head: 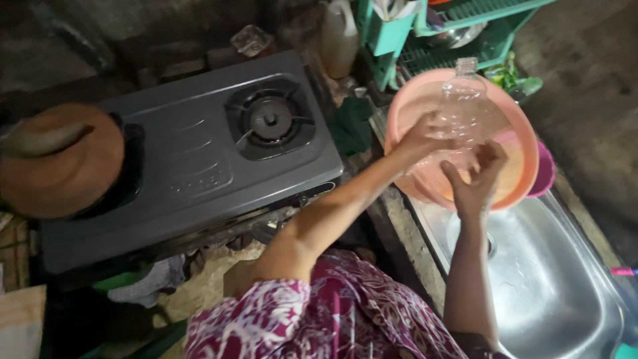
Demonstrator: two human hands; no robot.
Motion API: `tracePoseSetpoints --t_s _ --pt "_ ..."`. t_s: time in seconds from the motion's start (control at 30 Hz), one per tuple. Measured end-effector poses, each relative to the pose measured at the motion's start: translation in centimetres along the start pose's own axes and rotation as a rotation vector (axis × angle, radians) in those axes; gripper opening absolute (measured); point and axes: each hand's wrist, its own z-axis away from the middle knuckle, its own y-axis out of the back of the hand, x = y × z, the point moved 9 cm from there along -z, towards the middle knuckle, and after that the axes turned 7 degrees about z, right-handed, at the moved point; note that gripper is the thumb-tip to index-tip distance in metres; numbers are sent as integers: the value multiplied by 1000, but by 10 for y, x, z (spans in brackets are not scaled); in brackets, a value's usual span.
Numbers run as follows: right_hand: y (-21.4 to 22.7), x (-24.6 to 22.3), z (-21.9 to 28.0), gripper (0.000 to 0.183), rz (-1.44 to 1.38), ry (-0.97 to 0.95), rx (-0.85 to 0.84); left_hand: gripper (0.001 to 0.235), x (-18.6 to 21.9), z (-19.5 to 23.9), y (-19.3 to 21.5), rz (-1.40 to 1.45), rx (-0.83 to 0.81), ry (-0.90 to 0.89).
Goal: The person washes clear plastic bottles in a pink colander at a sink, then dries them one by one with a pink cloth. The dried bottles are placed on a cloth-covered surface next to a gas stove.
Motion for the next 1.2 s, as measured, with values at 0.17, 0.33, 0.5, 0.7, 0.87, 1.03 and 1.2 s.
tracePoseSetpoints --t_s 0.17,0.33,0.5,0.7,0.87,1.03,1.2 --pt "-40 -25 -5 95 -175 4 -144 101 67 53 6 -466 15 -271" --pt "-78 -62 -5 91 -294 56 -266 93 128 101 6 -460 2 -469" --pt "-120 -100 4 82 -293 116 -399 94 166 148 35 -440 111 -483" --pt "-187 -166 39 90 -530 312 -627 88 221 234 79 -549 321 -598" --pt "-252 -217 93 93 -421 394 -795 89 265 336 114 -735 570 -717" --pt "-312 -277 181 102 -418 483 -971 87 294 458 143 -749 767 -836" --pt "-366 -329 291 106 -616 422 -1232 94 304 589 160 -843 1083 -824"
